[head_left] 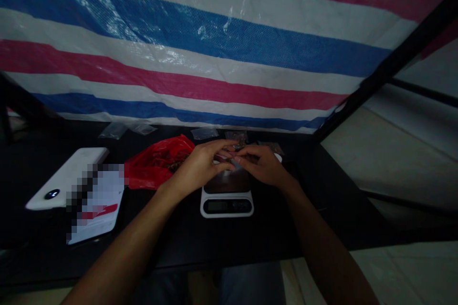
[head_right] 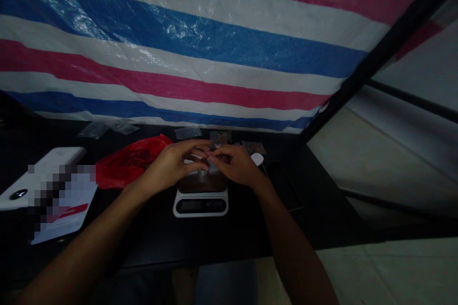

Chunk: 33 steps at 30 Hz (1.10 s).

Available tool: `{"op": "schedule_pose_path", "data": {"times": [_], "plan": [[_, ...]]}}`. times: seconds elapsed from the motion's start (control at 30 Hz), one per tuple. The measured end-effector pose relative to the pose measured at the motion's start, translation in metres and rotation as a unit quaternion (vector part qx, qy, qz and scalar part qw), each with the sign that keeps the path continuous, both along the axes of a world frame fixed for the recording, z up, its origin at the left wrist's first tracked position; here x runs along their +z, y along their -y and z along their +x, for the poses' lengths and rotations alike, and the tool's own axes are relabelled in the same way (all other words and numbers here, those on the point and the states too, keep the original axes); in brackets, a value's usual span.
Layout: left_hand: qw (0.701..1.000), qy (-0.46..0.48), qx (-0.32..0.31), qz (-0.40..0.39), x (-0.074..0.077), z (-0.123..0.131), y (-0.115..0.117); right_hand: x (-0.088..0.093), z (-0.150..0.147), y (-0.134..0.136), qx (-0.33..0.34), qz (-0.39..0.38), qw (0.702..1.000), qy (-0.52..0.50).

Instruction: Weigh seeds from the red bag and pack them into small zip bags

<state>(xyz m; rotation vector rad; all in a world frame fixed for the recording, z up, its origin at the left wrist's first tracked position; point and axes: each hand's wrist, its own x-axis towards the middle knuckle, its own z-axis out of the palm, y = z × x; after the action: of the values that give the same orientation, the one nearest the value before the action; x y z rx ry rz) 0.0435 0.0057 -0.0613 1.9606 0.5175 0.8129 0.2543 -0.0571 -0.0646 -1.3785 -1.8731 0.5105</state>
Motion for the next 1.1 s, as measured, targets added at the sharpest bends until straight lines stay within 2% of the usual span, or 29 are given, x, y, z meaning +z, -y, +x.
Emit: {"op": "schedule_pose_path", "data": {"times": [0.1, 0.17, 0.27, 0.4, 0.53, 0.67, 0.87, 1.1], "plan": [[0.999, 0.034, 0.016, -0.036, 0.011, -0.01, -0.006, 0.001, -0.001, 0.0, -0.004, -0.005, 1.0, 0.008], [0.999, 0.027, 0.034, -0.033, 0.02, -0.021, -0.013, 0.002, -0.001, 0.001, -0.008, -0.004, 1.0, 0.013], [0.996, -0.071, 0.06, 0.014, 0.027, -0.046, -0.028, 0.002, -0.001, 0.001, -0.015, -0.001, 1.0, 0.017], [0.956, -0.269, 0.078, 0.089, 0.016, -0.076, -0.05, 0.001, -0.001, 0.0, -0.014, 0.006, 1.0, 0.016], [0.921, -0.356, 0.087, 0.135, -0.003, -0.083, -0.059, -0.002, -0.002, -0.002, -0.014, 0.008, 1.0, 0.022], [0.907, -0.37, 0.086, 0.181, -0.015, -0.075, -0.058, -0.004, -0.003, -0.002, -0.012, 0.005, 0.999, 0.031], [0.912, -0.366, 0.04, 0.181, -0.024, -0.073, -0.059, -0.008, 0.0, -0.005, -0.023, 0.019, 0.998, 0.053], [0.926, -0.338, 0.062, 0.155, -0.017, -0.078, -0.055, -0.02, 0.001, -0.015, 0.014, 0.069, 0.991, 0.111]]}}
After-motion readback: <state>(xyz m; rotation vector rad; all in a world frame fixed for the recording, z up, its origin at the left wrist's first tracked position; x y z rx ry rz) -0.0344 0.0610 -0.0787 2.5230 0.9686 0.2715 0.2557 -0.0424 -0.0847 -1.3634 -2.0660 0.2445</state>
